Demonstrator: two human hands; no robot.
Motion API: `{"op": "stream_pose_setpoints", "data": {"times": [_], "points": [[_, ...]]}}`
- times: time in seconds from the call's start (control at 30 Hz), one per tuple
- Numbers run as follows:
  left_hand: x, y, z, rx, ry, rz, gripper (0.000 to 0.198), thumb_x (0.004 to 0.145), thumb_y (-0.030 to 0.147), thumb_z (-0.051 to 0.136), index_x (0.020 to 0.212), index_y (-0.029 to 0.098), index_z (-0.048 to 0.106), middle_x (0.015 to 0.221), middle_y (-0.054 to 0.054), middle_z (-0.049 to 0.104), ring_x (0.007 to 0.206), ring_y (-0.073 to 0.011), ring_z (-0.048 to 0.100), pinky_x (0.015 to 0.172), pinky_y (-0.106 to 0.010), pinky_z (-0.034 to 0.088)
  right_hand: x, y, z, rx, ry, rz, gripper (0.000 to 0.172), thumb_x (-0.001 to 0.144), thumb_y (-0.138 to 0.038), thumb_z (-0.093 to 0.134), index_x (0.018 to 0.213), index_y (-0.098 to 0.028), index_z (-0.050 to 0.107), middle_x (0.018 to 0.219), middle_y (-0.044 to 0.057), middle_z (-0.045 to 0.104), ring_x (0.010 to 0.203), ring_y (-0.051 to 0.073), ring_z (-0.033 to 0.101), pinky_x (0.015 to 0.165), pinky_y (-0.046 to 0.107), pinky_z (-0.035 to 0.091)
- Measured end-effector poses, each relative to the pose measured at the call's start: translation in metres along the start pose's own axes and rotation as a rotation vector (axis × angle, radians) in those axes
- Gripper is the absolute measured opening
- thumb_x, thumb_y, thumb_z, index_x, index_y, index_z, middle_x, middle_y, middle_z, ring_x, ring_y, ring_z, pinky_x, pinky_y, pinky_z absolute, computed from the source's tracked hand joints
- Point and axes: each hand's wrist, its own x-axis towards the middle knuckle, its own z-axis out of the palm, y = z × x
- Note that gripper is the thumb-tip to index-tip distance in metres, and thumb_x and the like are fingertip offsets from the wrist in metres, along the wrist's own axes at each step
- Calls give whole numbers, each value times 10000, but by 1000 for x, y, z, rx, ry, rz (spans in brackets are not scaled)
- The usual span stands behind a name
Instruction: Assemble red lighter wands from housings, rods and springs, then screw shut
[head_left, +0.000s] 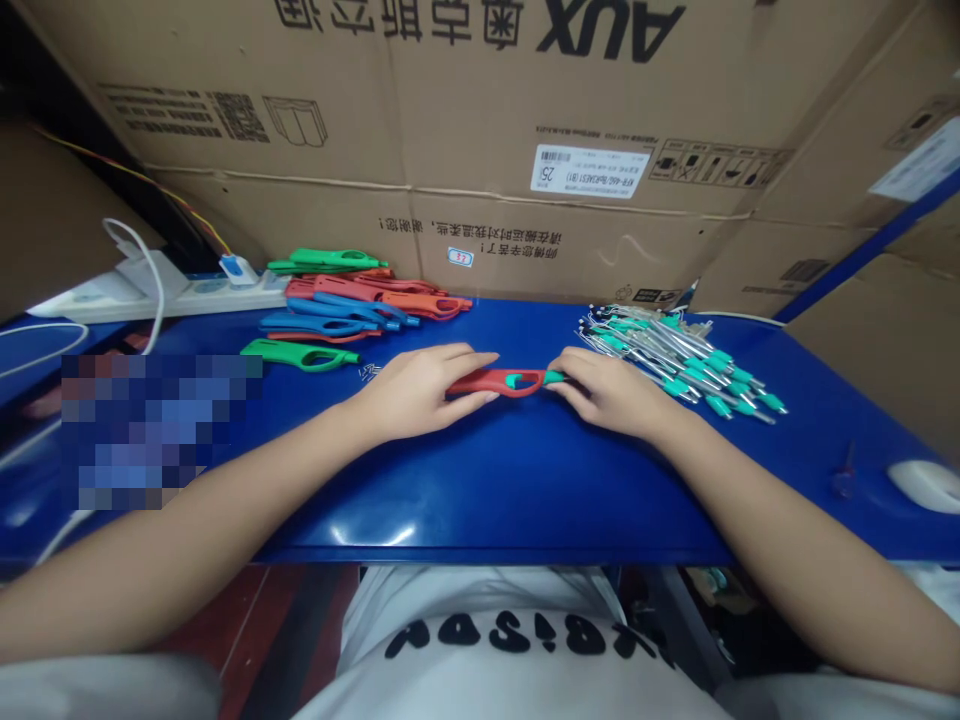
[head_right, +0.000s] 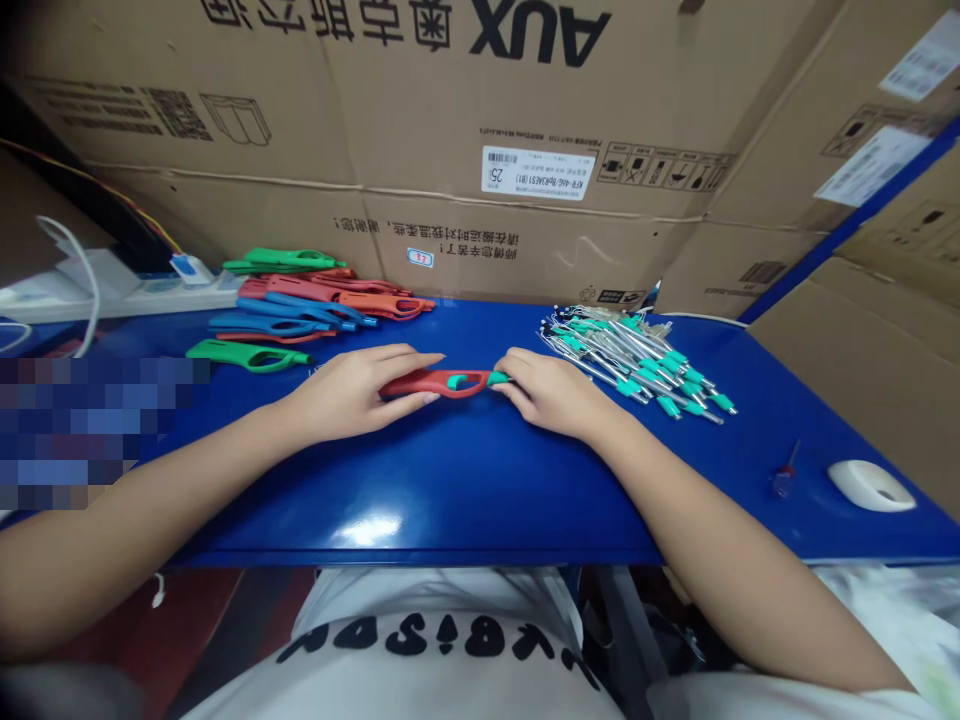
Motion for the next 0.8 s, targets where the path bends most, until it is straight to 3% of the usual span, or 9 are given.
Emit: {"op": "stream_pose_setpoints", "data": {"times": [0.1,0.23,0.4,0.6,0.8], "points": [[1,-6,3,-33,-22,-2,530,991,513,511,1386,167,584,1227,-111,665,1079,-251,665,917,-339,527,-2,10,0,24,34,10,165,992,-308,521,1032,-177,613,963,94,662,832,215,619,724,318,464],[2,-15,7,-106,-24,20,443,946,451,606,1245,130,664,1104,-111,676,946,-225,672,828,-318,533,-1,24,3,97,46,14,115,950,-283,577,971,-178,620,898,80,657,771,195,590,689,308,451],[4,-22,10,-136,-27,-21,333,909,403,654,1090,130,711,963,-91,678,843,-207,659,760,-310,518,1,34,9,191,71,-5,183,952,-344,602,957,-175,673,845,72,680,727,187,600,671,308,459],[3,-22,14,-56,-73,-5,319,961,420,590,1103,160,711,1015,-82,685,898,-207,661,781,-298,515,-3,35,9,123,-48,-5,292,1022,-379,485,1066,-159,672,950,108,703,841,219,646,746,325,479],[3,-18,15,1,-65,-28,339,988,400,546,1176,164,702,1096,-95,686,970,-220,665,855,-323,533,-2,28,2,-68,-154,34,294,1038,-392,442,993,-176,636,914,81,685,784,206,625,656,292,405]]}}
